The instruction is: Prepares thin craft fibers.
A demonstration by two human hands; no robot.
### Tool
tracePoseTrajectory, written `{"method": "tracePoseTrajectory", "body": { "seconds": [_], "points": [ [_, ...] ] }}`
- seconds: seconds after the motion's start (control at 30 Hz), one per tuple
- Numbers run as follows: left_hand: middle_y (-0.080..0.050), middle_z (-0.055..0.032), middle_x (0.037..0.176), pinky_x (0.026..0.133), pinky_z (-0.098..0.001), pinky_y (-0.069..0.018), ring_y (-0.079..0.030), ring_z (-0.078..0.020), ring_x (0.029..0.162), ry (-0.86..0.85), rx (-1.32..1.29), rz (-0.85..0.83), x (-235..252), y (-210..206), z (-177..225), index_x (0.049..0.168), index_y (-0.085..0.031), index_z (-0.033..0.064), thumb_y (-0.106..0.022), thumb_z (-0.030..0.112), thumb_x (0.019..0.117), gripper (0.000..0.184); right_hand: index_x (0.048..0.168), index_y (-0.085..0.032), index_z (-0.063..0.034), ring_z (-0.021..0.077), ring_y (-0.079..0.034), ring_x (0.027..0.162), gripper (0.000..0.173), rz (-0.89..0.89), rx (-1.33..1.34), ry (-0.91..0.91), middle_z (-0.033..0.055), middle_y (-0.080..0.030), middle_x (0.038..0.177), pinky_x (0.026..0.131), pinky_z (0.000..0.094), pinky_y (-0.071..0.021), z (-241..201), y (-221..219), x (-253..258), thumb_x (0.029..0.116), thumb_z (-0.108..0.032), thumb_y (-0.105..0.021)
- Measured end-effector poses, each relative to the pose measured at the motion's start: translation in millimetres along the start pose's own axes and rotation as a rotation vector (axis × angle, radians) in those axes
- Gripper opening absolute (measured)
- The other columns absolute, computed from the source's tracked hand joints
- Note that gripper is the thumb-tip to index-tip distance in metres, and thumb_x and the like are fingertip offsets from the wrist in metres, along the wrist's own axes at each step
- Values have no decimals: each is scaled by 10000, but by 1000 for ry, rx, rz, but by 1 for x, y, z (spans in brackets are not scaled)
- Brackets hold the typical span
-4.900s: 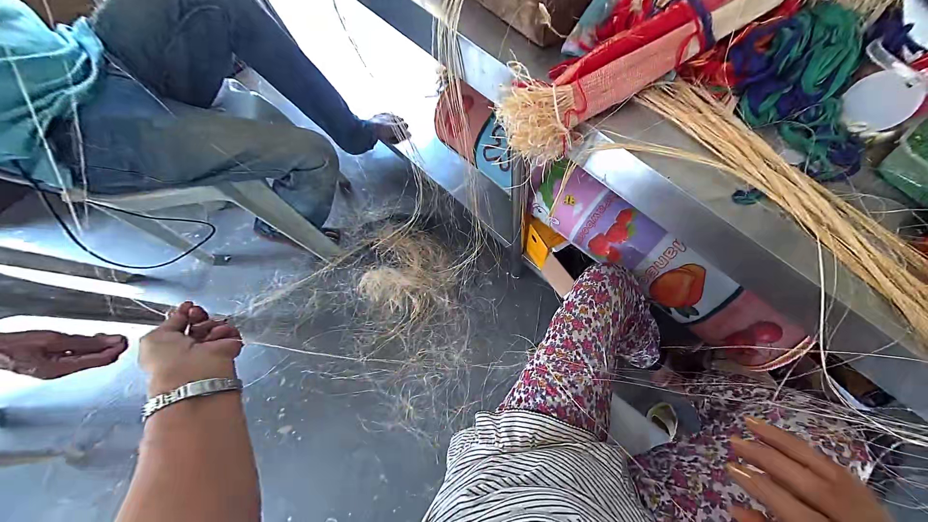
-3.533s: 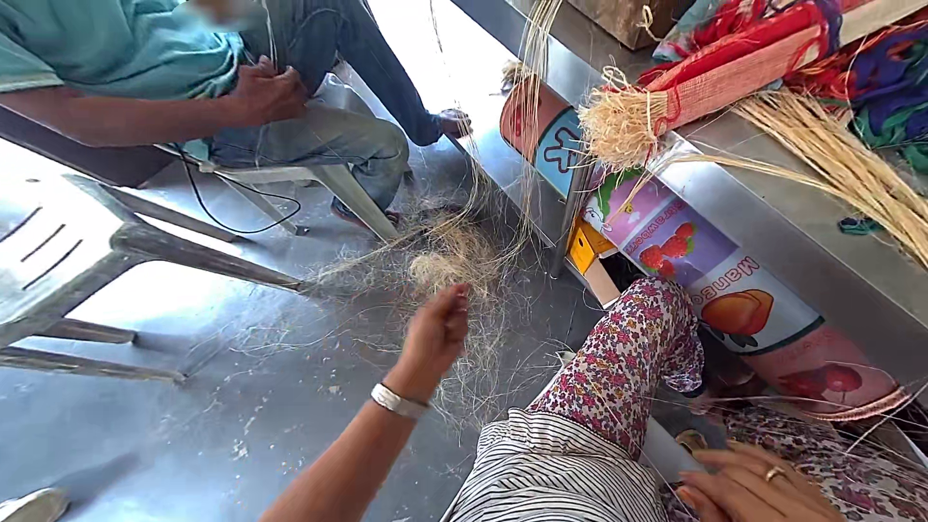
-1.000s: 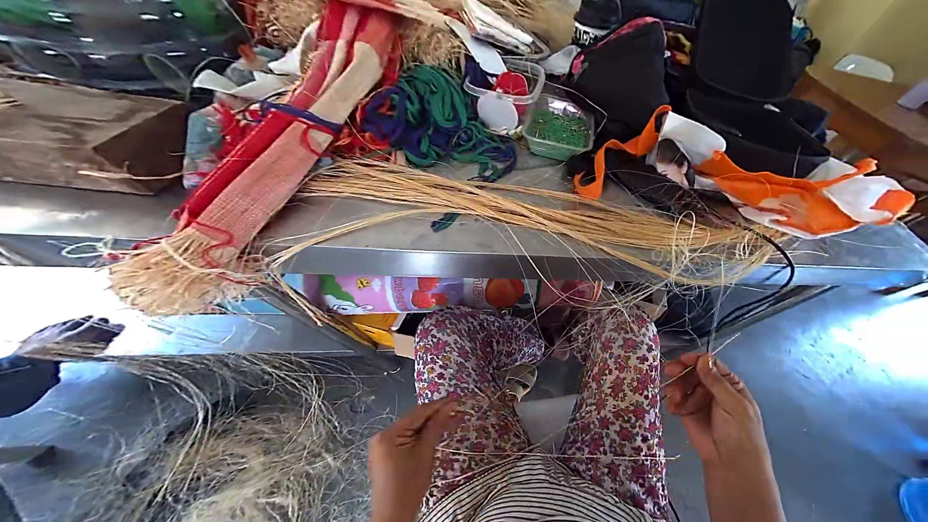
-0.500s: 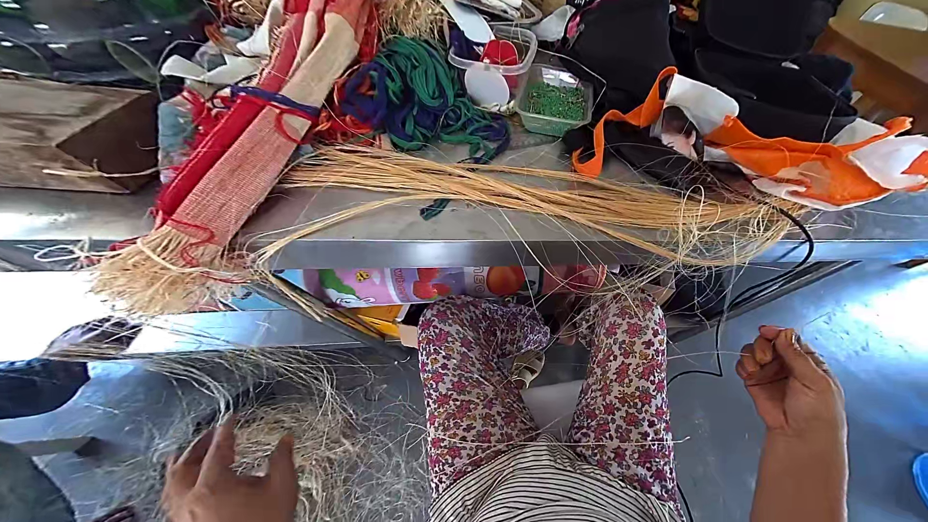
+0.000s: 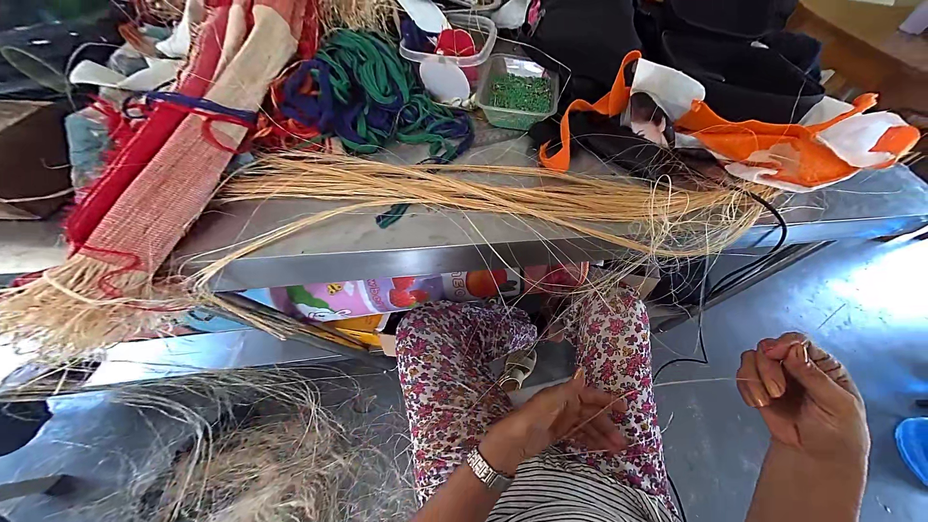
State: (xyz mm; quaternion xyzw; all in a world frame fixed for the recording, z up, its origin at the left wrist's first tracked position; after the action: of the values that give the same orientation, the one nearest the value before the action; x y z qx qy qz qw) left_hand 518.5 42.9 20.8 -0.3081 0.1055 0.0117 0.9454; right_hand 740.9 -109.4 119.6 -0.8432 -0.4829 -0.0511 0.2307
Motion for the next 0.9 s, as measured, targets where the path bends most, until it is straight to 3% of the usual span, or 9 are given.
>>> {"method": "tracePoseTrajectory", "body": {
  "seconds": [0.03, 0.07, 0.13, 0.2, 0.3, 0.43, 0.53, 0.67, 0.9],
  "points": [
    [-776, -63, 1022, 863, -328, -606, -751, -173, 955, -70, -160, -26, 3, -2, 0, 1245, -664, 70, -330, 619, 1043, 673, 974, -771, -197, -5, -633, 563, 211, -24, 3, 2, -89, -704, 707, 506, 146, -514, -2, 0, -1, 1020, -311, -599],
    [-776, -67, 1007, 869, -322, -602, -748, -176, 962, -133, -306, 5, 5, -5, 1, 1129, -722, 97, -411, 474, 1070, 493, 980, -771, -193, -3, -637, 566, 210, -42, 5, 5, -88, -706, 712, 509, 147, -518, -3, 0, -2, 1019, -311, -601],
    [-756, -61, 911, 894, -327, -592, -741, -179, 922, -235, -598, 123, 3, -8, 4, 890, -728, 124, -432, 228, 1083, 368, 993, -769, -188, 1, -642, 575, 208, -70, 5, 8, -86, -710, 724, 519, 150, -524, -4, 2, -3, 1021, -304, -599],
    [-659, 8, 742, 710, -229, -589, -683, -96, 704, -303, -840, 184, -4, -6, 6, 843, -653, 142, -388, 180, 1088, 363, 989, -768, -189, 5, -645, 575, 202, -74, 3, 10, -85, -710, 724, 521, 152, -528, -4, 8, -2, 1021, -298, -601],
    [-547, 73, 656, 470, -109, -452, -525, 16, 499, -373, -1051, 125, -27, 7, 8, 879, -628, 119, -431, 185, 1078, 288, 961, -761, -211, -11, -616, 549, 217, -9, -41, 10, -107, -681, 685, 499, 142, -506, -2, 19, 0, 1036, -293, -574],
    [-501, 115, 621, 414, -91, -390, -459, 55, 453, -322, -773, 253, -82, 26, 4, 855, -643, 172, -547, 214, 1027, 201, 930, -735, -199, -26, -569, 517, 367, 212, -110, 8, -129, -639, 634, 499, 131, -481, 1, 43, 2, 1077, -157, -401],
    [-442, 143, 571, 380, -87, -336, -389, 75, 417, -339, -447, 560, -135, 51, -2, 779, -633, 226, -550, 284, 1020, 261, 906, -673, -155, -14, -545, 488, 464, 452, -142, -10, -121, -605, 593, 492, 135, -480, 4, 63, 4, 1083, -86, -250],
    [-391, 158, 513, 365, -91, -247, -283, 77, 381, -302, -129, 1139, -209, 105, -22, 740, -525, 232, -255, 181, 1082, 438, 914, -635, -126, 2, -561, 476, 441, 714, -142, -10, -109, -595, 569, 498, 149, -507, 9, 92, 2, 1111, -101, -241],
    [-382, 134, 502, 360, -131, -285, -323, 31, 371, -207, -71, 1815, -334, 191, -71, 823, -462, 180, -322, 256, 1131, 346, 960, -603, -99, 57, -645, 546, 337, 965, -210, 56, -86, -623, 612, 614, 227, -601, 17, 147, -10, 1119, -107, -306]
  ]
}}
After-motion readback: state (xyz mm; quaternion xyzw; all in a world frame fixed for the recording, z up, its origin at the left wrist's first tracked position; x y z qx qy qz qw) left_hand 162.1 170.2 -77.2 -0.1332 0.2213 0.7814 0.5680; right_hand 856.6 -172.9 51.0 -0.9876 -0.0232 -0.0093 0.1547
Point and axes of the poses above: each hand's wrist, its own x-axis towards the middle knuckle, its own y-axis out of the back of the hand, z = x × y, the point moved 2 cm from there along x, towards the middle knuckle
